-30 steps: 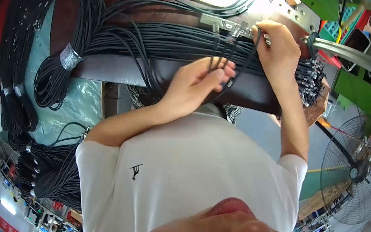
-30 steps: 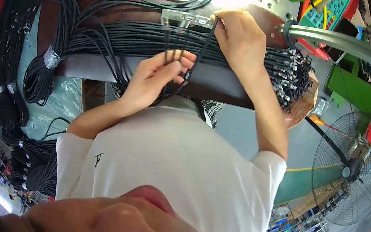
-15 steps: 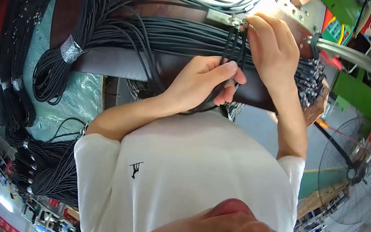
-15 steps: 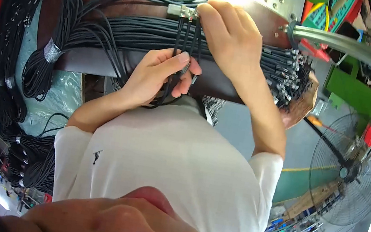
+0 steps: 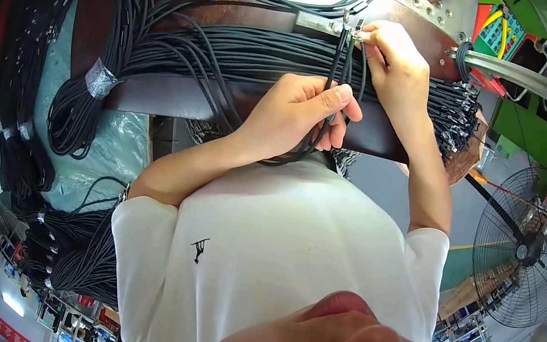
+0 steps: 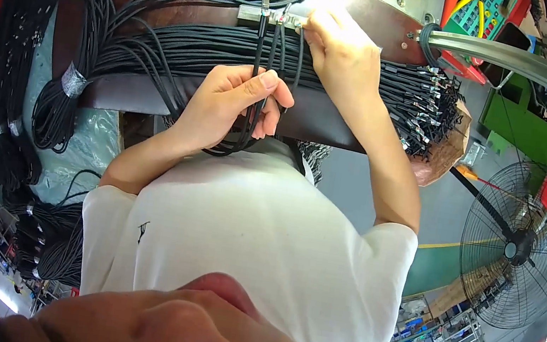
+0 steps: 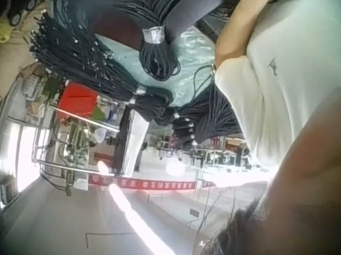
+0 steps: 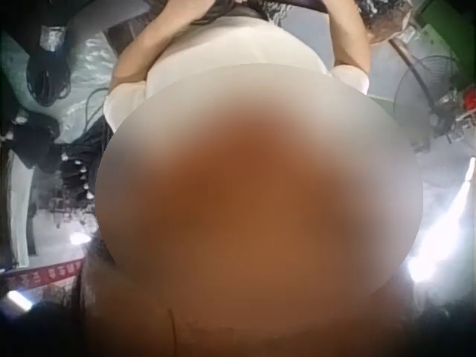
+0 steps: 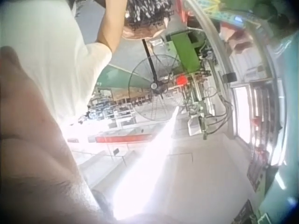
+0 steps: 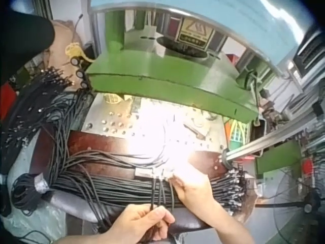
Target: Plugging individual black wires from a bundle into a connector strip or testing jig on a workbench.
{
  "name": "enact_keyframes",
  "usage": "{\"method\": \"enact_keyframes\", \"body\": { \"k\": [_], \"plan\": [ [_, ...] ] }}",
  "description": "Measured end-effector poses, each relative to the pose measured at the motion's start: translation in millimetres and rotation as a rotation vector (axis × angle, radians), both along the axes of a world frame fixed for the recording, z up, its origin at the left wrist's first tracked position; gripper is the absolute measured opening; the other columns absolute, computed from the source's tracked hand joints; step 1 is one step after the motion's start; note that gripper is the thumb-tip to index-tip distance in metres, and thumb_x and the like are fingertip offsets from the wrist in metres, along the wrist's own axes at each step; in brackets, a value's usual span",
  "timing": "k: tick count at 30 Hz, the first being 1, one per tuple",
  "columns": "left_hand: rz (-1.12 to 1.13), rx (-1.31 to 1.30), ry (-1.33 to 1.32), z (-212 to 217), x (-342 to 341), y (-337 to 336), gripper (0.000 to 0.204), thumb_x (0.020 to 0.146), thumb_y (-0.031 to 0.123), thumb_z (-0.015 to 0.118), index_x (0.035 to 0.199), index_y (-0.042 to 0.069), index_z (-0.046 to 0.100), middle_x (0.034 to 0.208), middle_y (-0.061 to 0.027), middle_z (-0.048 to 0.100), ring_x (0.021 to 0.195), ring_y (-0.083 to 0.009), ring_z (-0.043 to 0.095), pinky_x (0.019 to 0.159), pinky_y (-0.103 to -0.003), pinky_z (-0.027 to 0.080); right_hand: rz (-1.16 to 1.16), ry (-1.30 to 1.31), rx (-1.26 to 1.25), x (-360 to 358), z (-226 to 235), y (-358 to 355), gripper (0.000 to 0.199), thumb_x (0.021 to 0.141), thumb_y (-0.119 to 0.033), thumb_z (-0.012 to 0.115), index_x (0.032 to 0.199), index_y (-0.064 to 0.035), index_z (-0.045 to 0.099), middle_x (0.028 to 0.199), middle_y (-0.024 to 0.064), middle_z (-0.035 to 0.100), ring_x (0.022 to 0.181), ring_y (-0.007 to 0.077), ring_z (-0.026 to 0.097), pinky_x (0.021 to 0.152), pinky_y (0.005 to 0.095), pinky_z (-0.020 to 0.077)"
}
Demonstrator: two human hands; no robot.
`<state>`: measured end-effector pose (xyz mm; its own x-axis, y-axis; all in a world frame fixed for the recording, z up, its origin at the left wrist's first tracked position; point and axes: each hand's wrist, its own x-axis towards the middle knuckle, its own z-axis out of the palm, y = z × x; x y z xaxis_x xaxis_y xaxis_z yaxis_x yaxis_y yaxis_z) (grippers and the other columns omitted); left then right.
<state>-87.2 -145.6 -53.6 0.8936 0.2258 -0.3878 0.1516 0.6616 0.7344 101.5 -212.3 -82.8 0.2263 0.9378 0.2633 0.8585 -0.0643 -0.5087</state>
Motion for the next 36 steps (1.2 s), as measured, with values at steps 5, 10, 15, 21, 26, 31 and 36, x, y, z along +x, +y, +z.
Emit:
{"method": "enact_keyframes", "body": {
  "k": [5,10,15,21,26,31,36],
  "plan": [
    [-0.043,-0.015,0.018,3,10,0,0.037,0.101,0.031,0.047,0.095,-0.002,0.063,0.067,-0.0084,0.063,0.055,-0.0088,0.055,0.053,-0.02,0.044,-0.013,-0.145,-0.037,-2,12,3,0.015,0.078,-0.002,0.066,0.09,-0.0075,0.06,0.093,0.0062,0.063,0.077,0.0298,0.063,0.063,0.0353,0.0508],
    [-0.074,-0.029,0.027,7,12,-1,0.042,0.101,0.034,0.045,0.097,-0.003,0.063,0.068,-0.0077,0.063,0.055,-0.0091,0.054,0.053,-0.021,0.044,0.078,-0.346,0.336,10,23,-4,0.02,0.077,-0.009,0.068,0.096,-0.0084,0.064,0.092,0.0052,0.066,0.079,0.0262,0.065,0.07,0.0349,0.0524],
    [0.203,0.564,-0.044,15,6,-8,0.047,0.104,0.035,0.039,0.125,-0.004,0.056,0.086,-0.0073,0.066,0.064,-0.0079,0.056,0.068,-0.021,0.047,-0.031,0.072,0.24,25,10,-19,0.02,0.079,0.006,0.068,0.097,-0.001,0.065,0.099,0.0108,0.069,0.089,0.0217,0.067,0.079,0.0306,0.0534],
    [-0.142,-0.142,-0.025,30,1,3,0.05,0.105,0.036,0.035,0.124,-0.006,0.055,0.059,-0.0015,0.049,0.048,-0.0053,0.042,0.043,-0.018,0.035,-0.1,0.293,0.081,20,-8,-27,0.009,0.082,0.003,0.067,0.09,0.0028,0.062,0.102,0.0103,0.068,0.091,0.0174,0.065,0.082,0.0283,0.051],
    [-0.161,-0.215,-0.066,15,5,-5,0.048,0.105,0.032,0.033,0.121,-0.007,0.056,0.059,-0.0025,0.049,0.046,-0.0055,0.041,0.043,-0.018,0.035,-0.062,0.3,0.065,22,-8,-24,0.009,0.083,0.003,0.067,0.09,0.0025,0.062,0.099,0.0087,0.067,0.088,0.0159,0.064,0.081,0.0261,0.05],
    [-0.176,-0.245,-0.07,8,9,-4,0.049,0.105,0.032,0.033,0.122,-0.008,0.055,0.059,-0.0028,0.05,0.045,-0.0055,0.041,0.042,-0.018,0.035,-0.098,0.273,0.051,24,-8,-25,0.009,0.083,0.003,0.067,0.09,0.0027,0.061,0.098,0.0092,0.067,0.086,0.0163,0.064,0.08,0.0261,0.0503],
    [-0.188,-0.259,-0.047,8,12,-4,0.05,0.105,0.034,0.033,0.121,-0.008,0.056,0.057,-0.003,0.049,0.045,-0.0054,0.04,0.041,-0.018,0.033,-0.055,0.211,0.127,24,-14,-19,0.012,0.079,0.001,0.064,0.09,-0.0012,0.061,0.092,0.0092,0.067,0.083,0.0261,0.065,0.074,0.0344,0.052]
  ]
}}
